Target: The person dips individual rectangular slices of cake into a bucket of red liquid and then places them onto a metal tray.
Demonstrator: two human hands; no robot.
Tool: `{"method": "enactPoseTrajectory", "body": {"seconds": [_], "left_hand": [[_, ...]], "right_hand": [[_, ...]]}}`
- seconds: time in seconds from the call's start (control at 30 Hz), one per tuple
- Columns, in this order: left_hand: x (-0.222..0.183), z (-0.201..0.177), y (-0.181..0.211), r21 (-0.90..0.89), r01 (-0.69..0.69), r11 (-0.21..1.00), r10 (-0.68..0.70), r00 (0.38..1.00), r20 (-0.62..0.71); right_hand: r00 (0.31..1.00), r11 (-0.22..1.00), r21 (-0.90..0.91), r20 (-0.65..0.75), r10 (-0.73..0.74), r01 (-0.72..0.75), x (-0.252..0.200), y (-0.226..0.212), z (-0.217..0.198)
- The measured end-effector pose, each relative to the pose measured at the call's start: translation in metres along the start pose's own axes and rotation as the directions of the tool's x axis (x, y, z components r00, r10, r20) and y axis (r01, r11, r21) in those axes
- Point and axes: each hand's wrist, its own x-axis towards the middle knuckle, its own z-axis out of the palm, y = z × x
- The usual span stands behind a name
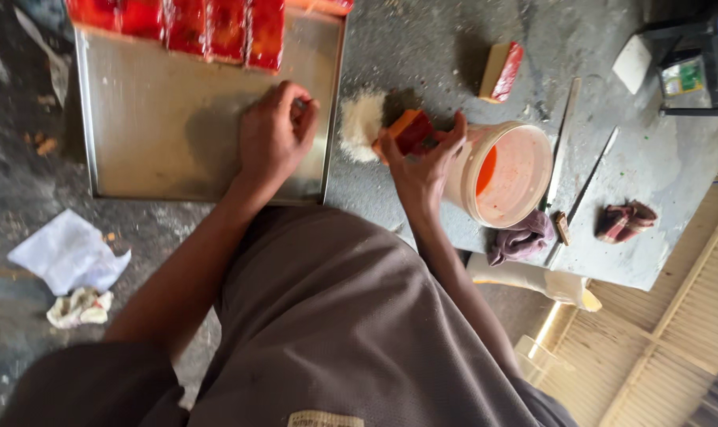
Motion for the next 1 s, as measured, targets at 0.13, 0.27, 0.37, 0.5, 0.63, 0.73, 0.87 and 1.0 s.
{"method": "enactPoseTrajectory", "body": {"seconds": [0.13, 0.27, 0.37, 0.5, 0.63, 0.73, 0.87, 1.0], "left_hand": [[0.0, -0.003, 0.005, 0.074, -0.089, 0.993, 0.087, 0.996, 0.033], [0.003, -0.005, 0.005, 0.03, -0.045, 0.999, 0.042, 0.996, 0.076], [0.004, -0.007, 0.009, 0.045, -0.095, 0.995, 0.092, 0.994, 0.053], [0.004, -0.008, 0.009, 0.053, -0.095, 0.994, 0.09, 0.992, 0.082], [0.003, -0.005, 0.008, 0.057, -0.072, 0.996, 0.067, 0.994, 0.087], [0.003, -0.005, 0.008, 0.073, -0.093, 0.993, 0.088, 0.994, 0.058], [0.003, -0.004, 0.008, 0.055, -0.086, 0.995, 0.084, 0.996, 0.042], [0.002, -0.001, 0.007, 0.06, -0.093, 0.994, 0.091, 0.995, 0.036]], "right_hand": [[0.968, 0.928, 0.284, 0.132, 0.212, -0.242, 0.015, 0.024, 0.012], [0.987, 0.942, 0.309, 0.134, 0.093, -0.131, 0.015, 0.012, -0.005], [0.983, 0.974, 0.225, 0.174, -0.057, 0.017, 0.013, -0.015, -0.005], [0.973, 0.989, 0.123, 0.202, -0.108, 0.084, 0.007, -0.043, -0.009], [0.956, 0.987, 0.158, 0.285, -0.072, 0.027, 0.001, -0.048, -0.009], [0.956, 0.986, 0.163, 0.282, -0.082, 0.037, 0.016, -0.03, -0.007], [0.942, 0.988, 0.139, 0.318, -0.106, 0.064, 0.038, -0.004, -0.018], [0.888, 0.993, 0.016, 0.449, 0.096, -0.115, 0.052, -0.01, -0.04]]}}
